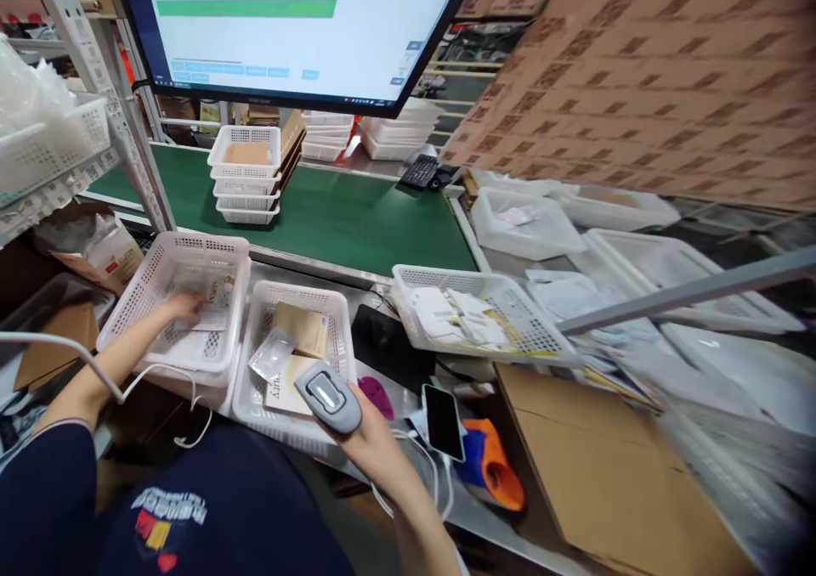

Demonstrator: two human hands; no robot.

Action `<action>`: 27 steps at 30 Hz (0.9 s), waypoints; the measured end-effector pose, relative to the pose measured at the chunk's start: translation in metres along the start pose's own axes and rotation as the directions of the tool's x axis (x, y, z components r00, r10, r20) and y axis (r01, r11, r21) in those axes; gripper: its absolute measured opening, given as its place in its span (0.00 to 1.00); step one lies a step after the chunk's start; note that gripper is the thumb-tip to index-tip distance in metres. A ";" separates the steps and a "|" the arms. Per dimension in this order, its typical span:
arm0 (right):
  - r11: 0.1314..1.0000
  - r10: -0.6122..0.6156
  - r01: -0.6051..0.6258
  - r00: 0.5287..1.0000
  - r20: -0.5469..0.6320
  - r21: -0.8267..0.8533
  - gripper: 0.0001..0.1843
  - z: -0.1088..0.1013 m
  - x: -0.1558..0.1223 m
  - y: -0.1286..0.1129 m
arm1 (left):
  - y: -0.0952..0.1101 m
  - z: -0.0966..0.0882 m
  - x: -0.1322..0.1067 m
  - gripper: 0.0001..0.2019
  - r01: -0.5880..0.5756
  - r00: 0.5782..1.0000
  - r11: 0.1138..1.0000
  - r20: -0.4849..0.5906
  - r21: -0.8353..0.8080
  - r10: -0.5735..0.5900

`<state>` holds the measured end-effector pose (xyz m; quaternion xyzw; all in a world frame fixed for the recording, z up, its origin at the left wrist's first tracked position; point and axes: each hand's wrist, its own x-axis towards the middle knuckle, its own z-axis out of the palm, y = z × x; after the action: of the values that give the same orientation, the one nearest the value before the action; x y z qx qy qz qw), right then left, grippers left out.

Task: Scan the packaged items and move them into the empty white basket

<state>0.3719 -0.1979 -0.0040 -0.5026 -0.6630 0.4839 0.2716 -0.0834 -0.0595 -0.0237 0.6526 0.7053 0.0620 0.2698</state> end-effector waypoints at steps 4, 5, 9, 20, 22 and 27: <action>0.999 -0.029 0.029 0.999 0.041 -0.021 0.18 0.020 0.010 -0.007 | -0.012 0.007 0.007 0.12 0.017 0.995 1.000 0.094 -0.012 -0.016; 0.998 -0.041 0.043 0.998 0.051 -0.041 0.17 0.025 0.013 -0.011 | -0.012 0.007 0.009 0.10 0.029 0.993 0.999 0.119 -0.021 -0.026; 0.976 -0.138 0.155 0.983 0.121 -0.152 0.08 0.039 0.027 -0.035 | -0.008 -0.008 0.006 0.07 0.062 0.988 0.992 0.146 -0.109 -0.045; 0.895 -0.220 0.299 0.942 0.254 -0.332 0.20 0.038 0.063 -0.105 | 0.093 -0.037 -0.047 0.25 -0.298 0.953 0.761 -0.216 -0.576 0.210; 0.907 -0.189 0.262 0.952 0.239 -0.329 0.19 0.028 0.059 -0.098 | 0.110 -0.018 -0.043 0.25 -0.267 0.963 0.730 -0.148 -0.629 0.224; 0.944 -0.052 0.088 0.991 0.120 -0.319 0.12 -0.009 0.034 -0.047 | 0.108 0.001 -0.003 0.13 -0.076 0.969 0.951 -0.248 -0.299 0.000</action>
<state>0.3486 -0.1640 0.0380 -0.4891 -0.7647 0.3855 0.1656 0.0133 -0.0471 0.0236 0.6037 0.7022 0.2561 0.2773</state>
